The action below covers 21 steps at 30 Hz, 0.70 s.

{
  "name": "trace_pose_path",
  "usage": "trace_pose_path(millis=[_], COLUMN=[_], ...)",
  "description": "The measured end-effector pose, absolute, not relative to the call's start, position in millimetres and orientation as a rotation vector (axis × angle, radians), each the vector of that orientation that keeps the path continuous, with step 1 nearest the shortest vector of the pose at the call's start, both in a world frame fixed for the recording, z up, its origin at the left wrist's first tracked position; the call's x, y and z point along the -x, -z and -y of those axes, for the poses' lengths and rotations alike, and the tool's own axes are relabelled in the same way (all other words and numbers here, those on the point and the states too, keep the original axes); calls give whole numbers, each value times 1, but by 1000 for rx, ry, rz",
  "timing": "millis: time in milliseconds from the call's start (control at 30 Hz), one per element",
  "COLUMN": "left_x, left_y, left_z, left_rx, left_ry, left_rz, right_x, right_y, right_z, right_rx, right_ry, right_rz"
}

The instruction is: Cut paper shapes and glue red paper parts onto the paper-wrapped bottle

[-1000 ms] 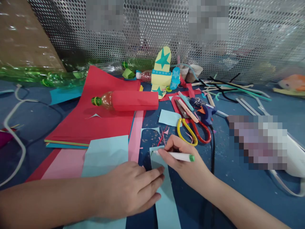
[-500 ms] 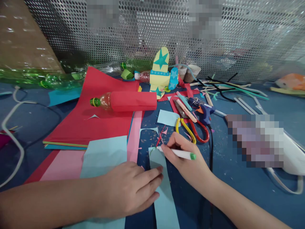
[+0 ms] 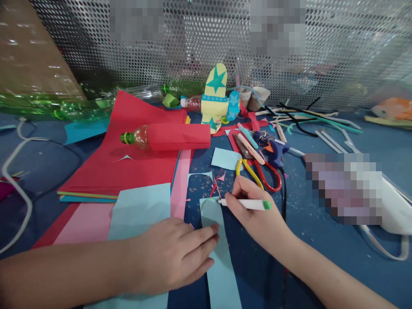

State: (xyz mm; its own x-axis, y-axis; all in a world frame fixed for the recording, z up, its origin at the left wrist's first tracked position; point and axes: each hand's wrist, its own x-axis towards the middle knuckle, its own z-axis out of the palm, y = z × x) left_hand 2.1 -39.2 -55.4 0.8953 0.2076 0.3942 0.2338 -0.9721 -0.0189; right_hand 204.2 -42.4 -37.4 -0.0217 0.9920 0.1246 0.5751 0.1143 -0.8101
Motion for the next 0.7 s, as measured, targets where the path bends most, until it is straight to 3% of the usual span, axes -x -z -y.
trace_pose_path(millis=[467, 700], left_x=[-2, -2], left_y=[53, 51], left_z=[39, 40], left_rx=[2991, 2948], left_ry=[602, 584], left_rz=[368, 392], right_x=[-206, -208], right_y=[37, 36], right_z=[40, 39], right_rx=[1524, 1503], right_ry=[-803, -876], right_rz=[1654, 1363])
